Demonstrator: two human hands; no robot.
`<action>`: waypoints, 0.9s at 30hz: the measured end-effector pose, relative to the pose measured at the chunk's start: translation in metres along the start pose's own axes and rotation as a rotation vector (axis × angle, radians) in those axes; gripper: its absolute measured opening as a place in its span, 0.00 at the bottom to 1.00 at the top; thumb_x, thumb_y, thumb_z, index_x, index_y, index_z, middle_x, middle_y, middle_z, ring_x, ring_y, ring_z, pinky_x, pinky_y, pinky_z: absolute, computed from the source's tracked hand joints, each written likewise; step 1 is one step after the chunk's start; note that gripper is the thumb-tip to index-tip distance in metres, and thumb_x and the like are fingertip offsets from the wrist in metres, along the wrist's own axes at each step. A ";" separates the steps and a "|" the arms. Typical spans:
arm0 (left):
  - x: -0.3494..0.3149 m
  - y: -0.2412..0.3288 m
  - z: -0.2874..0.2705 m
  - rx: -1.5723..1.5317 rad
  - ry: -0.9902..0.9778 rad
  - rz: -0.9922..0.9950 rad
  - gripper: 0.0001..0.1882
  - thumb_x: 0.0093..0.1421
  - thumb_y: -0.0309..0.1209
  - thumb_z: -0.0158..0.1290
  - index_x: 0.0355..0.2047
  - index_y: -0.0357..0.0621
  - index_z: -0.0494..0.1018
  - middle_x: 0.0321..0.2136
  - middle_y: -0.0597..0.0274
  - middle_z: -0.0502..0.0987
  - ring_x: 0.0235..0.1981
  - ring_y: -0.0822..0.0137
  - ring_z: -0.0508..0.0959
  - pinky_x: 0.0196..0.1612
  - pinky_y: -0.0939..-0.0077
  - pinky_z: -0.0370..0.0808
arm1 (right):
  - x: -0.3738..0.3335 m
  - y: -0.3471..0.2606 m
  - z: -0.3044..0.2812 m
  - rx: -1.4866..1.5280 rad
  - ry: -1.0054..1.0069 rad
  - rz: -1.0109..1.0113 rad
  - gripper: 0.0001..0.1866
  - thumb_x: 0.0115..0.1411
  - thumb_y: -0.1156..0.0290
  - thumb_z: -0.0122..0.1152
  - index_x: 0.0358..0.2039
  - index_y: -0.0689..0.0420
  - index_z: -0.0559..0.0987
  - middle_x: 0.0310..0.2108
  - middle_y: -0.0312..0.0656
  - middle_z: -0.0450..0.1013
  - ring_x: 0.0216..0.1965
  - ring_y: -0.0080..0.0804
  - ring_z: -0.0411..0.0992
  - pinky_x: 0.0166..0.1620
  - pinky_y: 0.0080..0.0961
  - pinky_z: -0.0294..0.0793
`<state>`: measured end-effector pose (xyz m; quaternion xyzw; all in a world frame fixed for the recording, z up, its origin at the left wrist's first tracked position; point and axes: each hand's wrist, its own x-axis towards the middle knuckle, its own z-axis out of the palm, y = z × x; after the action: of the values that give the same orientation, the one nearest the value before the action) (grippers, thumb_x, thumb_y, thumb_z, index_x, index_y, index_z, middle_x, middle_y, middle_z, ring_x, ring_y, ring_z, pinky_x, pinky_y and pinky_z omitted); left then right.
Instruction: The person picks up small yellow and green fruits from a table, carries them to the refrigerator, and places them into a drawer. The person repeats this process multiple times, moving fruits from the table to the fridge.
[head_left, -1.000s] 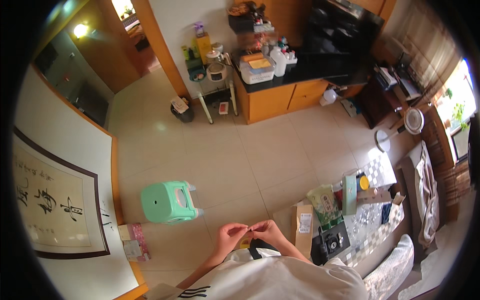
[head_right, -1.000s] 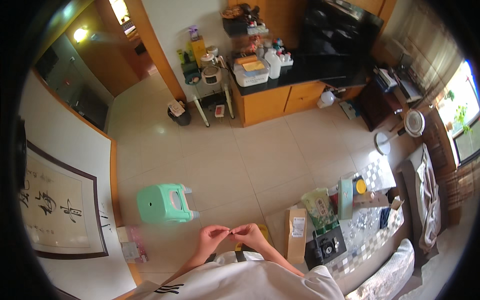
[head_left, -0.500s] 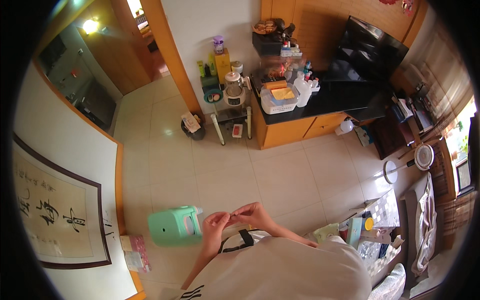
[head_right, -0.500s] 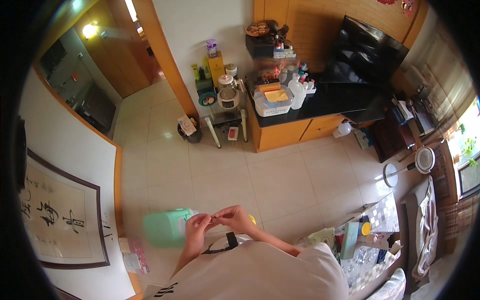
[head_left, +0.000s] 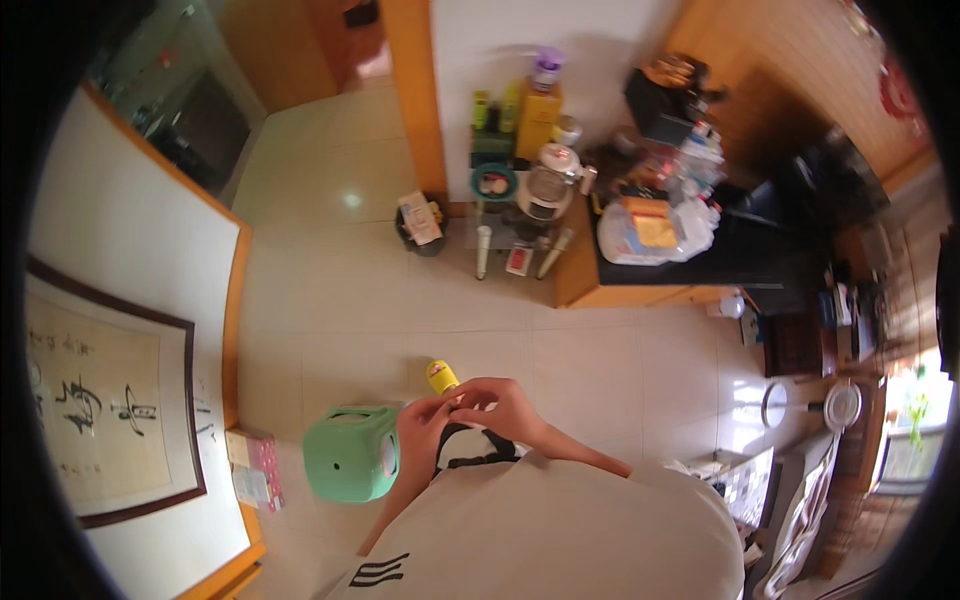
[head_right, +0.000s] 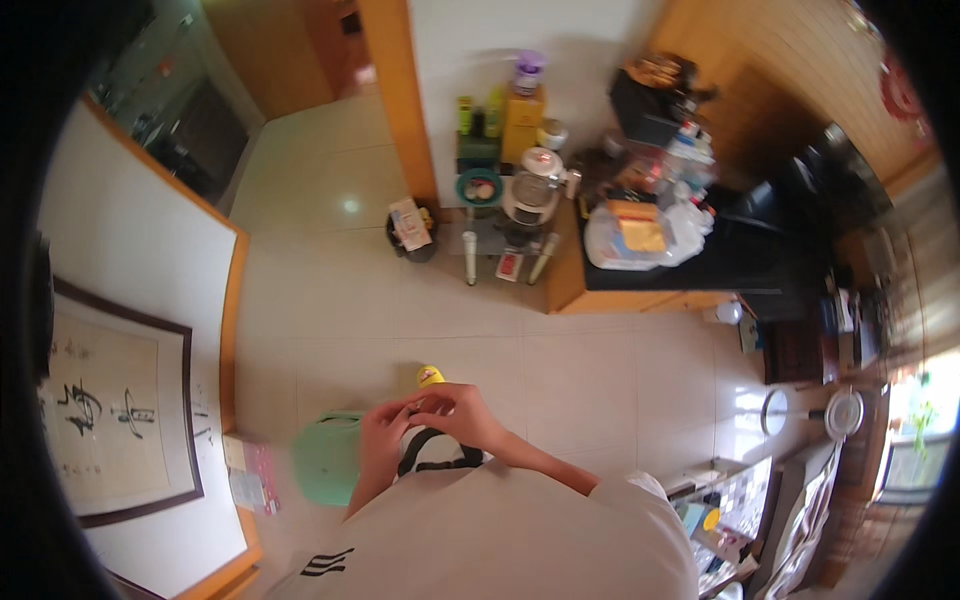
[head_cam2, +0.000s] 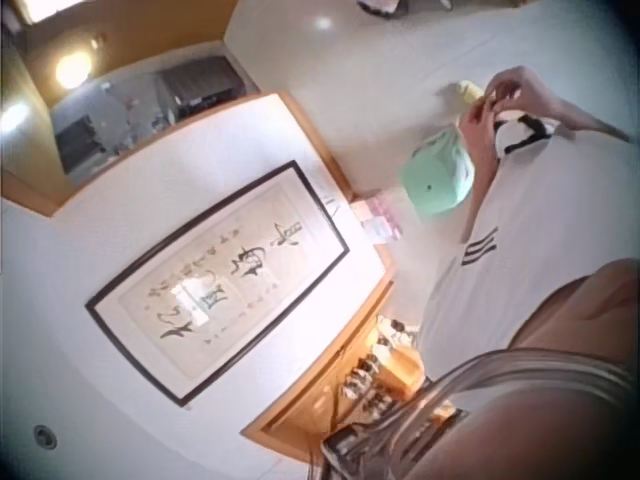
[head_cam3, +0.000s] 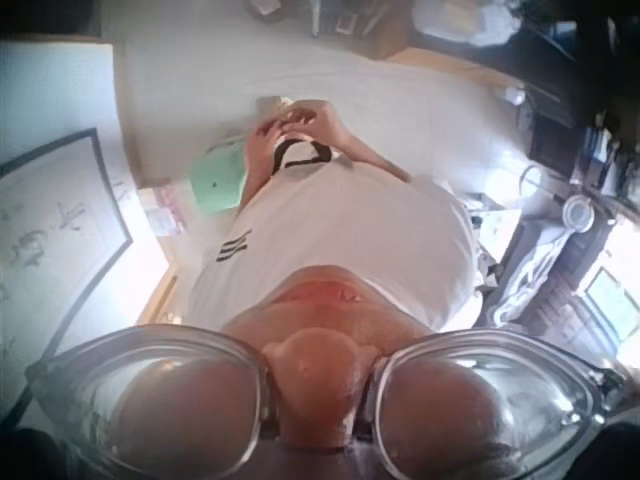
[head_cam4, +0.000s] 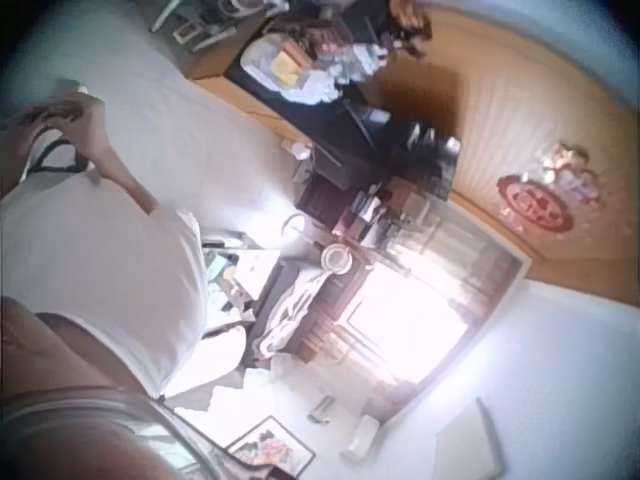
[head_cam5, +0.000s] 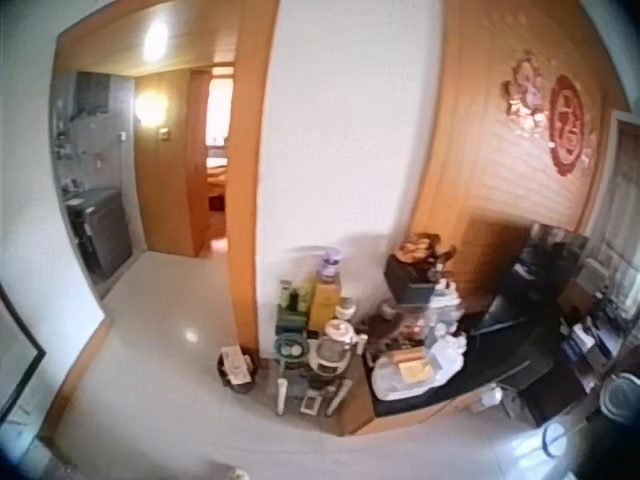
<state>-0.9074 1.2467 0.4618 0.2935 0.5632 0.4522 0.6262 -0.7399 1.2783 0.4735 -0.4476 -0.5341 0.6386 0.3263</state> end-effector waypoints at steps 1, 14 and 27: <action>0.020 0.006 -0.010 -0.020 -0.002 -0.019 0.09 0.59 0.23 0.55 0.38 0.29 0.77 0.31 0.56 0.80 0.32 0.71 0.79 0.39 0.81 0.76 | 0.022 -0.004 0.000 -0.035 0.003 0.002 0.13 0.52 0.75 0.68 0.40 0.59 0.81 0.27 0.36 0.77 0.28 0.18 0.72 0.33 0.17 0.72; 0.221 0.083 -0.079 -0.173 0.140 -0.128 0.14 0.63 0.26 0.50 0.47 0.32 0.73 0.36 0.55 0.80 0.33 0.69 0.81 0.39 0.80 0.78 | 0.282 0.007 -0.001 -0.306 -0.044 -0.034 0.09 0.49 0.77 0.68 0.33 0.58 0.82 0.30 0.39 0.77 0.25 0.26 0.74 0.29 0.19 0.74; 0.465 0.030 -0.089 -0.396 0.508 -0.286 0.18 0.65 0.28 0.45 0.54 0.37 0.66 0.47 0.53 0.74 0.39 0.65 0.79 0.40 0.74 0.75 | 0.621 0.276 -0.123 -0.332 -0.030 0.337 0.09 0.52 0.71 0.66 0.32 0.62 0.81 0.22 0.36 0.77 0.22 0.18 0.73 0.24 0.17 0.71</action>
<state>-1.0214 1.6641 0.2663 -0.0371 0.6377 0.5191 0.5679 -0.8493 1.8229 0.0618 -0.5685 -0.5544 0.5940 0.1287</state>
